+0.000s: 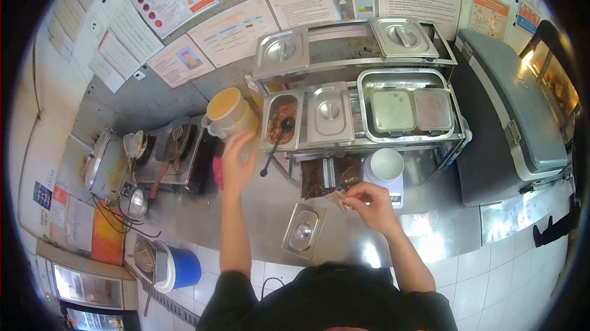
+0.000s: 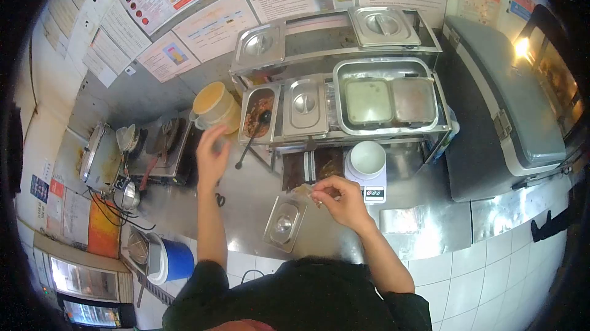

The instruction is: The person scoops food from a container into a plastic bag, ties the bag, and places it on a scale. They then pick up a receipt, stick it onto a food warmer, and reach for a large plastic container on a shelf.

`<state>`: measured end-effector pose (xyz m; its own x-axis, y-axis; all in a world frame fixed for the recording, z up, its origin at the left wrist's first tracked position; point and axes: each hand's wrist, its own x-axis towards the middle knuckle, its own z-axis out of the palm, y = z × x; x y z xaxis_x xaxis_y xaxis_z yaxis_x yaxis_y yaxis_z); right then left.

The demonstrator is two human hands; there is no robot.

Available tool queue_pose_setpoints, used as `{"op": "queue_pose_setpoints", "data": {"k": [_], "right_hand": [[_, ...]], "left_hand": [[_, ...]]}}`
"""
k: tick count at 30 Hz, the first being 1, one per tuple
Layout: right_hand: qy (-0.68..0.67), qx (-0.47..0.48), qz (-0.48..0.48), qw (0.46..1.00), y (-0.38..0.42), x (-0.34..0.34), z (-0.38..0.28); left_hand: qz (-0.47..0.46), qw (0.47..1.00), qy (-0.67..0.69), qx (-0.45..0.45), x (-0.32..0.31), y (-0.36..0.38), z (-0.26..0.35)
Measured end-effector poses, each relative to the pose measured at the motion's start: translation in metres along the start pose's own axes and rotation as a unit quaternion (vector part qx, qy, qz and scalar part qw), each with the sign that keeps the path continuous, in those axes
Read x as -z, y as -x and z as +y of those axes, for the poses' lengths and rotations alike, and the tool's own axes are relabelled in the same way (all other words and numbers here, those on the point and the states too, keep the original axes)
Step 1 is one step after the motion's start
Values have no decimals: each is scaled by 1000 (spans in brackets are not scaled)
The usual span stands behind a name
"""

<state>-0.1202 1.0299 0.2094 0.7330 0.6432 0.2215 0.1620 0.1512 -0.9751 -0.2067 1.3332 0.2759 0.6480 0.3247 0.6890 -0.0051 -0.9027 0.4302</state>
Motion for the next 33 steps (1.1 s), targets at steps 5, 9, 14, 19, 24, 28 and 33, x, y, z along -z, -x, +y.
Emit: {"op": "queue_pose_setpoints", "data": {"k": [5,9,14,19,24,28,33], "right_hand": [[-55,4,-4,998,1,12,0],[11,64,-25,998,1,17,-11],[63,116,-77,988,4,27,-21],[79,119,-95,985,10,35,-25],[109,156,-132,973,15,39,-19],[95,159,-143,972,18,43,-19],[44,95,-75,992,20,49,-6]], "left_hand": [[-112,926,337,127,-20,91,90],[-147,856,436,235,-42,94,111],[-286,895,306,152,-29,60,127],[-342,916,183,98,-30,49,146],[-409,899,132,90,-37,46,156],[-443,887,105,84,-42,44,154],[-339,905,255,-41,-36,44,143]]}}
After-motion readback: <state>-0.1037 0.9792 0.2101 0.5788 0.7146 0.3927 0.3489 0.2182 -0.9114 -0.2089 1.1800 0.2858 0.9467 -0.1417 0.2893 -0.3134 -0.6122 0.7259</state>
